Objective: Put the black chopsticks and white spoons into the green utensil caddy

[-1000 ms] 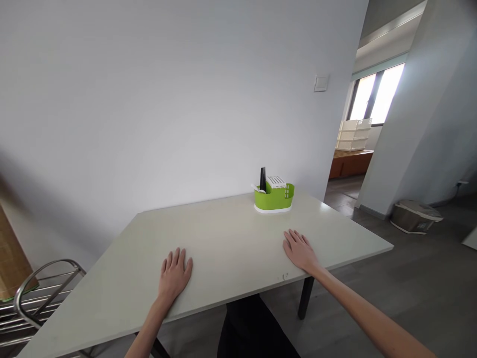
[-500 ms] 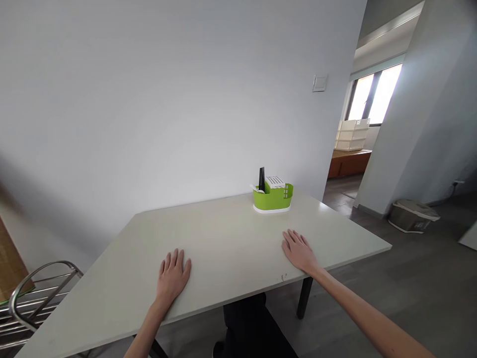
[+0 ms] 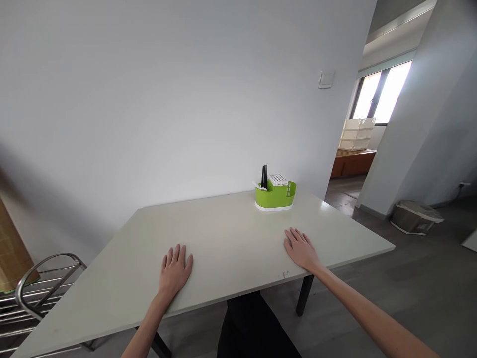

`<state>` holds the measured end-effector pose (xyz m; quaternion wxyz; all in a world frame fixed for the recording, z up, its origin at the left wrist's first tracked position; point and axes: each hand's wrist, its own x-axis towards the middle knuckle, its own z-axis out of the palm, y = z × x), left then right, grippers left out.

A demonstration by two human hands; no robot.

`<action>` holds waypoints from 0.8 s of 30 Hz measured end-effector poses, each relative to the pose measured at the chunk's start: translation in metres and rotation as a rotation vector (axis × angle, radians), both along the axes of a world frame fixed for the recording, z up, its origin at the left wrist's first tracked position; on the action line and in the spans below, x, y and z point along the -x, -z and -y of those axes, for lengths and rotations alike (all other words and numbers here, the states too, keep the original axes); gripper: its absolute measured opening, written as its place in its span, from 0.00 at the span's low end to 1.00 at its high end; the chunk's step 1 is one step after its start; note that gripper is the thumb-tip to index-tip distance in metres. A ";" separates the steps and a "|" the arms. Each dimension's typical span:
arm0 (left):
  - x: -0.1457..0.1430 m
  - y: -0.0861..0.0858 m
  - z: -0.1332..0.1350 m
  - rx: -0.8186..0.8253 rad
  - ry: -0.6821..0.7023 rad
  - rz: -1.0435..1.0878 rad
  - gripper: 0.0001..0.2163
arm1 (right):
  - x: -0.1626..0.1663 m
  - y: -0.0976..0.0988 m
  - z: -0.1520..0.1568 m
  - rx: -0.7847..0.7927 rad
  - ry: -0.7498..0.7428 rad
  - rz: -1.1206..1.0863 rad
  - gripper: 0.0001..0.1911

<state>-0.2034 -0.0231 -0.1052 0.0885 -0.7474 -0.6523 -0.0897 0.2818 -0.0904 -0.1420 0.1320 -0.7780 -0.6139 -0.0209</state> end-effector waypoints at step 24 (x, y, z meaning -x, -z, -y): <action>-0.002 -0.003 -0.001 -0.015 0.007 -0.016 0.31 | 0.002 -0.005 0.000 -0.004 0.006 0.005 0.32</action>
